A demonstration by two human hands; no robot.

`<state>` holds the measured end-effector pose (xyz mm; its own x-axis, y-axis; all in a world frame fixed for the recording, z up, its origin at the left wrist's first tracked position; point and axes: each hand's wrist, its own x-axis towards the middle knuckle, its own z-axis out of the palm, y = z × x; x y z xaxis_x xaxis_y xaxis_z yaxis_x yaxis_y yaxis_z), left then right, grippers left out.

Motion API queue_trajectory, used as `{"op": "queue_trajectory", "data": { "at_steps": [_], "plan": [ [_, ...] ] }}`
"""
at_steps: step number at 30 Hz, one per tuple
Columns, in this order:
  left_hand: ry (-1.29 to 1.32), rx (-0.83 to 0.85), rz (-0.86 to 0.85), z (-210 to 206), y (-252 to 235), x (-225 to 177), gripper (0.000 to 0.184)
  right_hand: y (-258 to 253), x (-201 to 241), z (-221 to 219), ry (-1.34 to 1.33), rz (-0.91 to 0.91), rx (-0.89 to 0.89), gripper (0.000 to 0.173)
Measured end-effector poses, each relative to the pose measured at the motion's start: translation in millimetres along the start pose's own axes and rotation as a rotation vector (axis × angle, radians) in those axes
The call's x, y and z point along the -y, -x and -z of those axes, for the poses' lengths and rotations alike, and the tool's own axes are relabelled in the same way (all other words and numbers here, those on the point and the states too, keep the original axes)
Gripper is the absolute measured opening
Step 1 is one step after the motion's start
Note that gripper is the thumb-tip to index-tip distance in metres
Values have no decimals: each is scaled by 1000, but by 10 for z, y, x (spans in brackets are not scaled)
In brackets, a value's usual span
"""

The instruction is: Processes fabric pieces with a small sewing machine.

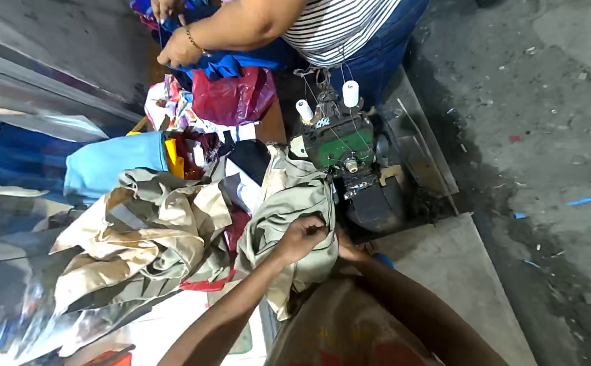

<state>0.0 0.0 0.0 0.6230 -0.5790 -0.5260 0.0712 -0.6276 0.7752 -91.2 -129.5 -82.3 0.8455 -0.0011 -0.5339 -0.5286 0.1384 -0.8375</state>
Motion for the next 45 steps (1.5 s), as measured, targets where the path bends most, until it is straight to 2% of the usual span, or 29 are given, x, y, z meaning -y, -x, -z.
{"op": "queue_trajectory", "data": {
  "at_steps": [2, 4, 6, 9, 12, 16, 19, 20, 21, 23, 25, 26, 27, 28, 31, 32, 35, 38, 41, 45],
  "plan": [
    [24, -22, 8, -32, 14, -7, 16, -131, -31, 135, 194, 54, -258, 39],
    [32, -45, 22, -67, 8, -63, 23, -131, -57, 245, 160, 290, -506, 32],
    [-11, -118, 39, -120, -31, -130, 29, -89, 30, 264, 43, 467, -620, 24],
    [-188, -210, 104, -192, -109, -195, 32, 55, 129, 154, -90, 469, -565, 20],
    [-224, -227, 160, -156, -138, -278, 30, 129, 158, 57, -33, 472, -540, 21],
    [-90, -263, 179, -115, -65, -279, 32, 124, -1, 26, 127, 454, -442, 26],
    [120, -344, 114, -123, -22, -303, 26, 44, -142, -29, 109, 432, -365, 22],
    [190, -335, 83, -136, -22, -356, 25, 38, -142, -76, 87, 375, -321, 19],
    [243, -293, 67, -154, -33, -427, 26, 66, -78, -115, 95, 242, -235, 20],
    [265, -177, 88, -235, -100, -482, 27, 123, 91, -110, 228, -88, 85, 35],
    [153, -103, 132, -305, -156, -385, 28, 48, 69, -34, 424, -119, 297, 41],
    [90, -100, 149, -316, -153, -308, 31, -15, 36, -3, 466, -40, 297, 44],
    [62, -127, 157, -330, -128, -214, 32, -95, -69, 16, 419, 40, 206, 47],
    [66, -174, 155, -344, -103, -123, 33, -152, -128, 19, 273, 100, 24, 46],
    [178, -279, 138, -422, -45, 19, 30, -207, -169, 74, -30, 288, -517, 28],
    [205, -290, 131, -440, -40, 14, 29, -155, -124, 133, -80, 304, -559, 28],
    [221, -293, 121, -464, -48, -63, 28, 4, 111, 198, -79, 279, -488, 22],
    [222, -295, 128, -454, -47, -97, 28, 26, 153, 160, -116, 223, -395, 19],
    [202, -300, 129, -438, -15, -103, 28, 39, 164, 127, -225, 231, -413, 16],
    [-63, -277, 155, -298, 7, -239, 30, 129, 237, 121, -169, 165, -458, 17]
  ]
}}
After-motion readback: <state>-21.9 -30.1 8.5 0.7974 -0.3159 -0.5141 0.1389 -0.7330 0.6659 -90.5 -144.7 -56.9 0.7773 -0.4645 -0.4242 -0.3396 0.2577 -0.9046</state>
